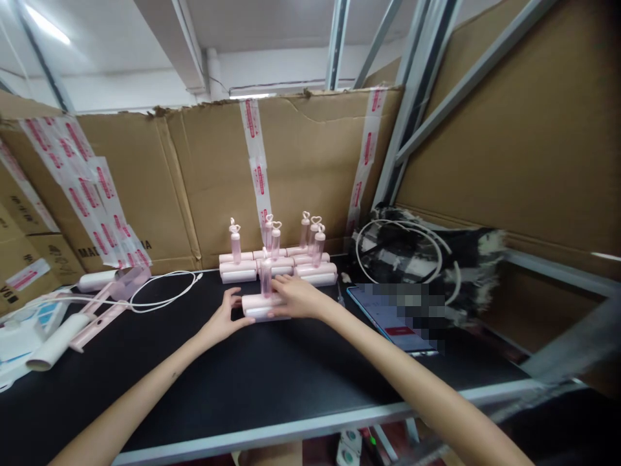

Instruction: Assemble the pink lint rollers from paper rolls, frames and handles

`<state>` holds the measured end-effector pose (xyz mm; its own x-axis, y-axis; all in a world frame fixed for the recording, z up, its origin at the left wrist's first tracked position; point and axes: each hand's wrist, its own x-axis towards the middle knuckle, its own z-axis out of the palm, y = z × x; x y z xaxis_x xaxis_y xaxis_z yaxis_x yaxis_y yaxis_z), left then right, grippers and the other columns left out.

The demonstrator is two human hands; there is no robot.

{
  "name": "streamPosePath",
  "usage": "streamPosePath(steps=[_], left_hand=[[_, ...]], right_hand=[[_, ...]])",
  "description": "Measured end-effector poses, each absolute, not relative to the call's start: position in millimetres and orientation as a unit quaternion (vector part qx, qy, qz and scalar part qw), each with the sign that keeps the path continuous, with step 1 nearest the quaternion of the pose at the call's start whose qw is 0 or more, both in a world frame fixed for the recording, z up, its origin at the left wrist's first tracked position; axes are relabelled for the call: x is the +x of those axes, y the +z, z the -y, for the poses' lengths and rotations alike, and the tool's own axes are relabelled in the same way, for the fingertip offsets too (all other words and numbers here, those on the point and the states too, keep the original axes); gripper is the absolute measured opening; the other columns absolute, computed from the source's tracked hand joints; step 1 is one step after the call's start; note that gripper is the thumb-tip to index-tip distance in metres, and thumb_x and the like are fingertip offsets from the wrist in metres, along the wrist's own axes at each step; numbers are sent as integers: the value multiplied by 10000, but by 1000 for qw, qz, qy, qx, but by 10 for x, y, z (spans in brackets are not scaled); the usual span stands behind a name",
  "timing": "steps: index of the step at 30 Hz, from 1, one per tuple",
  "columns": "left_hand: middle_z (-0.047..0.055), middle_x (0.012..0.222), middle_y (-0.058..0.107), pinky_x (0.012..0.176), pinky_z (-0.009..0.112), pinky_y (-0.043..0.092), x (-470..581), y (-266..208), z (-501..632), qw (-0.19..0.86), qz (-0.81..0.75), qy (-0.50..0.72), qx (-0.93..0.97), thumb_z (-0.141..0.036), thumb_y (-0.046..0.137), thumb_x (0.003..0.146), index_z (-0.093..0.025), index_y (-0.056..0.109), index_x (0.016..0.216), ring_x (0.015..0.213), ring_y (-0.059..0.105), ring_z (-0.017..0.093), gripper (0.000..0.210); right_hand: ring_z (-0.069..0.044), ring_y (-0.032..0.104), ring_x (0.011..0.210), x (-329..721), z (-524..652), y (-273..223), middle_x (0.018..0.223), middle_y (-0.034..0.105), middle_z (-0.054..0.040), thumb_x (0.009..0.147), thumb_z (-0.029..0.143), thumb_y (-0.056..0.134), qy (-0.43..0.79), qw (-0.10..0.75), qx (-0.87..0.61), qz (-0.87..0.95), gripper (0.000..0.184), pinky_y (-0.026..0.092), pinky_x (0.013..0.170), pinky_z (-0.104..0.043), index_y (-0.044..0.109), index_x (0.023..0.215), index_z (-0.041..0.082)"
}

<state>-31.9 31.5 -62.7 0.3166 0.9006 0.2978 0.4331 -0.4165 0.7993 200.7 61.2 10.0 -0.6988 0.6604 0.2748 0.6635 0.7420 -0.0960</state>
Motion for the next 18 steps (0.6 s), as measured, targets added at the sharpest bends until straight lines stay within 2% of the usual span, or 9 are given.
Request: streamPosePath(steps=[3,5,8,10,13,16,18], left_hand=[[103,1149,572,985,404,388,-378,-589,-314,298,-450,379,752,-378,683,679,-193,395,1187,1108,535,238,612],[90,1144,580,980,393,393,-397,-552,-305,291,-453,372,756,-373,696,664,-205,454,1139,1094,542,238,559],[79,1111,601,958,385,409,-420,-508,-309,287,-456,367,759,-384,690,669,-212,481,1127,1064,557,239,532],[77,1106,604,948,389,412,-453,-511,-336,277,-459,362,762,-395,696,662,-215,494,1126,1052,558,245,537],[85,1107,598,946,403,404,-552,-570,-413,257,-471,361,763,-401,696,661,-214,500,1128,1052,550,254,540],[103,1138,576,971,424,368,-688,-627,-497,244,-499,376,742,-409,665,686,-202,434,1204,1098,516,257,604],[132,1242,505,1013,462,301,-756,-601,-520,222,-523,381,729,-440,714,617,-187,342,1288,1196,425,292,808]], right_hand=[[-294,569,867,1884,-590,105,878,619,-110,614,572,692,81,220,-334,913,485,410,812,-406,597,840,153],[-261,585,868,1837,-570,53,892,630,-89,711,553,620,165,288,-311,891,422,436,805,-380,603,859,158],[-201,602,884,1779,-539,-52,952,636,-66,856,484,465,215,332,-299,869,356,469,793,-319,589,944,162],[-202,600,908,1759,-522,-87,973,635,-72,865,459,463,248,377,-299,841,343,470,816,-321,585,954,151],[-214,601,879,1797,-499,-29,947,639,-73,852,446,494,306,496,-317,748,319,487,783,-339,586,958,160],[-201,591,872,1906,-463,118,944,624,-62,870,403,486,268,603,-316,682,250,495,747,-331,572,979,196],[-201,578,914,1970,-412,197,956,608,-62,864,355,517,172,620,-267,718,187,479,794,-355,570,967,209]])
